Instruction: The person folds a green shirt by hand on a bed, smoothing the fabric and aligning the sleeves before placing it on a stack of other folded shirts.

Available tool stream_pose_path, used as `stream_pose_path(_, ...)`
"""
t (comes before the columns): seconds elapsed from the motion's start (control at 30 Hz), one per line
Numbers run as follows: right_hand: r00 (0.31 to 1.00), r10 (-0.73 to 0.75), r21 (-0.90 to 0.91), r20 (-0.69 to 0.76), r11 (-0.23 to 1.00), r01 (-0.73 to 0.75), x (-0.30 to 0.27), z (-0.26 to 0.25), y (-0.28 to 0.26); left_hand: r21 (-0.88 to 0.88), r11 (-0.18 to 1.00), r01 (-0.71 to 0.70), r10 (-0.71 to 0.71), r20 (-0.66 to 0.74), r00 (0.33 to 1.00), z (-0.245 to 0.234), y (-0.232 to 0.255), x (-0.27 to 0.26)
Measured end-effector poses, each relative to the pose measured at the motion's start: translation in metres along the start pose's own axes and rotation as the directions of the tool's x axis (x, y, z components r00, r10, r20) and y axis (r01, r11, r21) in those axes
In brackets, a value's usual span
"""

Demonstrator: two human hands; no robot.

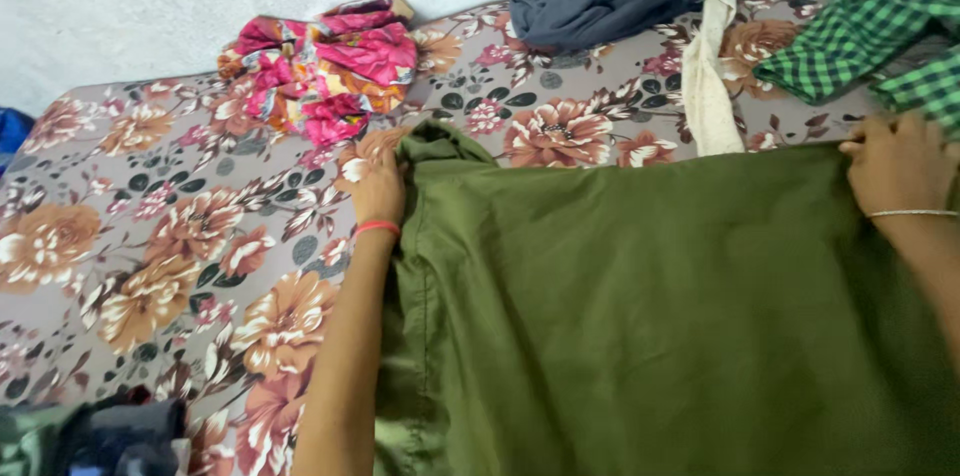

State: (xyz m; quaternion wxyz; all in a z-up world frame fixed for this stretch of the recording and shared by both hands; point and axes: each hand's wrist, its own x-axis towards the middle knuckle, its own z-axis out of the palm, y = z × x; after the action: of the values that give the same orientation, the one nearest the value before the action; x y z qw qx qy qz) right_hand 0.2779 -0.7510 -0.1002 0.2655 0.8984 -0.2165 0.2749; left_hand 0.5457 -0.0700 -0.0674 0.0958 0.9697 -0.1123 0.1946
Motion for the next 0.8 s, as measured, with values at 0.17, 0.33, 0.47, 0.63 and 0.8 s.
stream_pose_path(0.17, 0.985, 0.047, 0.545, 0.164, 0.828, -0.13, 0.018, 0.026, 0.038, -0.009, 0.983, -0.182, 0.181, -0.056, 0.982, -0.016, 0.008, -0.008)
stream_pose_path(0.33, 0.891, 0.067, 0.587, 0.449, 0.729, -0.351, 0.044, 0.021, 0.08, 0.219, 0.919, -0.329, 0.391, -0.377, 0.84, -0.08, 0.068, -0.026)
stream_pose_path(0.47, 0.794, -0.006, 0.647, 0.607, 0.584, -0.49, 0.057, -0.01, 0.071, -0.011, 0.682, -0.731, 0.718, -0.183, 0.672, -0.09, 0.136, -0.031)
stream_pose_path(0.63, 0.843, 0.058, 0.619, 0.535, 0.652, -0.438, 0.053, -0.028, 0.055, -0.065, 0.662, -0.747, 0.729, -0.173, 0.662, -0.054, 0.194, -0.059)
stream_pose_path(0.8, 0.967, 0.161, 0.673, 0.196, 0.696, -0.252, 0.036, -0.014, 0.04, -0.047, 0.733, -0.678, 0.67, -0.122, 0.732, -0.024, 0.191, -0.058)
